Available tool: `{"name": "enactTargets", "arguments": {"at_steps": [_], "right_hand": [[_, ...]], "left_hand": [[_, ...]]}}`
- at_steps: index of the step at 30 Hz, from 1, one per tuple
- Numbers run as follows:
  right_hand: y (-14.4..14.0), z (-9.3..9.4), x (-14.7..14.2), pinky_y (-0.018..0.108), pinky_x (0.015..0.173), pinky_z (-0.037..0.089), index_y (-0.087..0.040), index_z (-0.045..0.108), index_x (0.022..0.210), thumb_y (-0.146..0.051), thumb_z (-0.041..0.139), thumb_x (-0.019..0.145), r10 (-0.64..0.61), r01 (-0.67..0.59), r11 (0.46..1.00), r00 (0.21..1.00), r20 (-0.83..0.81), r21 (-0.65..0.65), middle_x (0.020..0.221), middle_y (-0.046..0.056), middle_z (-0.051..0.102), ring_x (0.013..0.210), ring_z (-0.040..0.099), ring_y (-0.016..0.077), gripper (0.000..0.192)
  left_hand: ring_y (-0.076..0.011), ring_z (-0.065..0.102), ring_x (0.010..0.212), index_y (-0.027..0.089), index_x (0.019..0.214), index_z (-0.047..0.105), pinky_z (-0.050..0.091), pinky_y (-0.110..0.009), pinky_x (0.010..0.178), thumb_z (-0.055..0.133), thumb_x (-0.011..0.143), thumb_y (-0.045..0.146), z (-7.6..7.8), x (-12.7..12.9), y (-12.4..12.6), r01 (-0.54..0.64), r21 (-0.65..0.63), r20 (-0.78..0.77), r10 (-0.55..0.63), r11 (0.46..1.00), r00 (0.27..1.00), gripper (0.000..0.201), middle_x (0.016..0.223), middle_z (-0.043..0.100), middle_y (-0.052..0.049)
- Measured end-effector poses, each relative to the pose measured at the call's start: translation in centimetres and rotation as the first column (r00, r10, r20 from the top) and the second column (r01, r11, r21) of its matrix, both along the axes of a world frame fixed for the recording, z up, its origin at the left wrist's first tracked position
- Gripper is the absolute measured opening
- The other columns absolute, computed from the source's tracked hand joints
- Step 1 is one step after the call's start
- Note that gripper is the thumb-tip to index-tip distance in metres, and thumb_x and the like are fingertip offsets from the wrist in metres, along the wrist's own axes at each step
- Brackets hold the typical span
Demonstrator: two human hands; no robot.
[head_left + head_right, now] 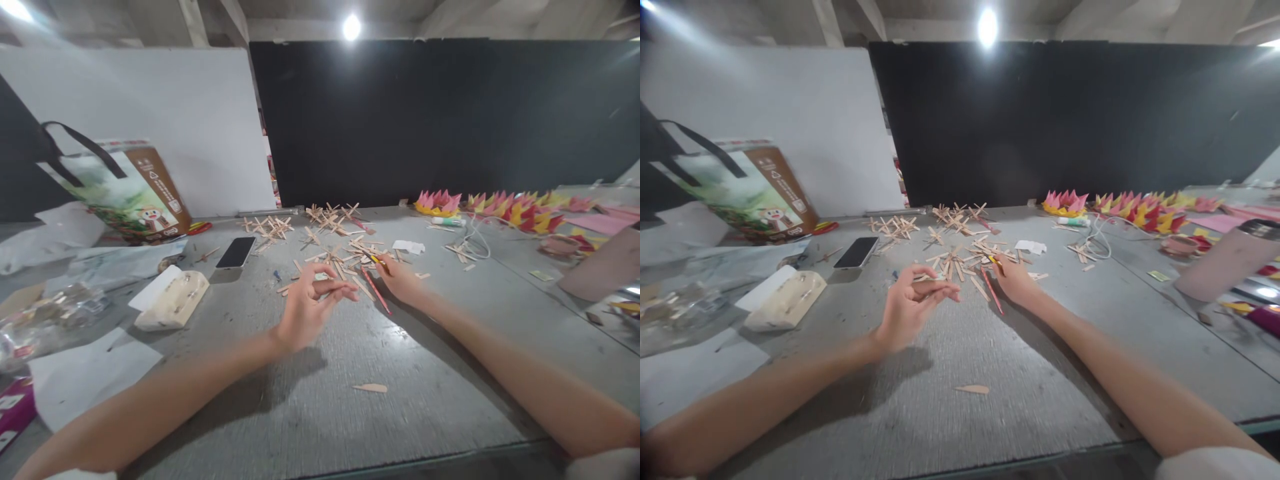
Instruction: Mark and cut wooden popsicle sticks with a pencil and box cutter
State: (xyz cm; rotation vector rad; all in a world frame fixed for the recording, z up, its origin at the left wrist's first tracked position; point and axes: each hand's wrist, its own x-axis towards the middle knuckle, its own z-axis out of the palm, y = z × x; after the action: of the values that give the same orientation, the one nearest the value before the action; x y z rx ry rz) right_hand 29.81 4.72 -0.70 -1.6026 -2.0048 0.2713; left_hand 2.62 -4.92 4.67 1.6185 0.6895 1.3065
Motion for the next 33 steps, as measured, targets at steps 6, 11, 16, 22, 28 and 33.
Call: {"name": "enactTargets", "arguments": {"at_steps": [6, 11, 16, 22, 28, 33], "right_hand": [[0.1, 0.0, 0.2, 0.032, 0.078, 0.046, -0.02, 0.067, 0.124, -0.032, 0.042, 0.112, -0.01, 0.011, 1.0, 0.999, 0.046, -0.021, 0.112, 0.012, 0.08, 0.096, 0.073, 0.0261, 0.03], [-0.3, 0.6, -0.1, 0.031, 0.073, 0.043, -0.019, 0.067, 0.125, -0.037, 0.052, 0.109, -0.024, 0.026, 0.999, 0.998, 0.062, -0.02, 0.109, 0.013, 0.081, 0.091, 0.073, 0.0263, 0.029], [-1.4, 1.4, -1.3, 0.03, 0.066, 0.039, -0.022, 0.069, 0.101, -0.042, 0.064, 0.102, -0.015, 0.023, 0.997, 0.994, 0.111, -0.071, 0.091, 0.008, 0.079, 0.079, 0.07, 0.0241, 0.022], [-2.0, 1.4, -2.1, 0.03, 0.064, 0.035, -0.022, 0.064, 0.103, -0.036, 0.061, 0.103, -0.041, 0.048, 0.997, 0.99, 0.136, -0.053, 0.09, 0.009, 0.078, 0.077, 0.069, 0.0235, 0.014], [-2.7, 2.0, -2.6, 0.03, 0.061, 0.033, -0.024, 0.058, 0.095, -0.041, 0.08, 0.086, -0.048, 0.067, 0.987, 0.99, 0.133, -0.145, 0.08, 0.004, 0.073, 0.073, 0.066, 0.0237, 0.029], [-3.1, 2.0, -2.9, 0.03, 0.064, 0.033, -0.024, 0.056, 0.092, -0.035, 0.079, 0.085, -0.015, 0.033, 0.987, 0.993, 0.113, -0.158, 0.085, 0.005, 0.074, 0.079, 0.068, 0.0235, 0.026]], "left_hand": [[-0.0175, 0.075, 0.071, 0.024, 0.103, 0.056, 0.053, -0.03, 0.078, 0.069, 0.102, 0.035, -3.0, -0.7, 3.0, -0.029, -0.082, -0.253, 0.007, 0.996, 0.967, 0.017, 0.085, 0.08, -0.002], [-0.0156, 0.057, 0.057, 0.025, 0.11, 0.061, 0.04, -0.025, 0.063, 0.063, 0.101, 0.033, -4.1, -1.6, 4.1, -0.109, -0.002, -0.451, 0.096, 0.994, 0.887, 0.012, 0.064, 0.065, 0.006], [-0.0145, 0.042, 0.051, 0.024, 0.1, 0.068, 0.036, -0.026, 0.065, 0.065, 0.094, 0.025, -4.3, -1.7, 4.5, -0.134, 0.077, -0.543, 0.155, 0.988, 0.825, 0.007, 0.057, 0.061, 0.007], [-0.014, 0.035, 0.052, 0.024, 0.098, 0.073, 0.036, -0.026, 0.067, 0.062, 0.091, 0.023, -4.5, -1.7, 4.3, -0.077, 0.065, -0.557, 0.101, 0.995, 0.824, 0.013, 0.052, 0.052, 0.009], [-0.015, 0.035, 0.051, 0.024, 0.099, 0.073, 0.033, -0.027, 0.065, 0.063, 0.098, 0.034, -4.5, -1.6, 4.1, -0.089, 0.09, -0.556, 0.124, 0.992, 0.822, 0.014, 0.051, 0.048, 0.009], [-0.0177, 0.043, 0.057, 0.026, 0.112, 0.076, 0.035, -0.027, 0.066, 0.063, 0.097, 0.03, -4.6, -1.6, 4.0, -0.098, 0.134, -0.566, 0.158, 0.986, 0.809, 0.02, 0.059, 0.05, 0.007]]}}
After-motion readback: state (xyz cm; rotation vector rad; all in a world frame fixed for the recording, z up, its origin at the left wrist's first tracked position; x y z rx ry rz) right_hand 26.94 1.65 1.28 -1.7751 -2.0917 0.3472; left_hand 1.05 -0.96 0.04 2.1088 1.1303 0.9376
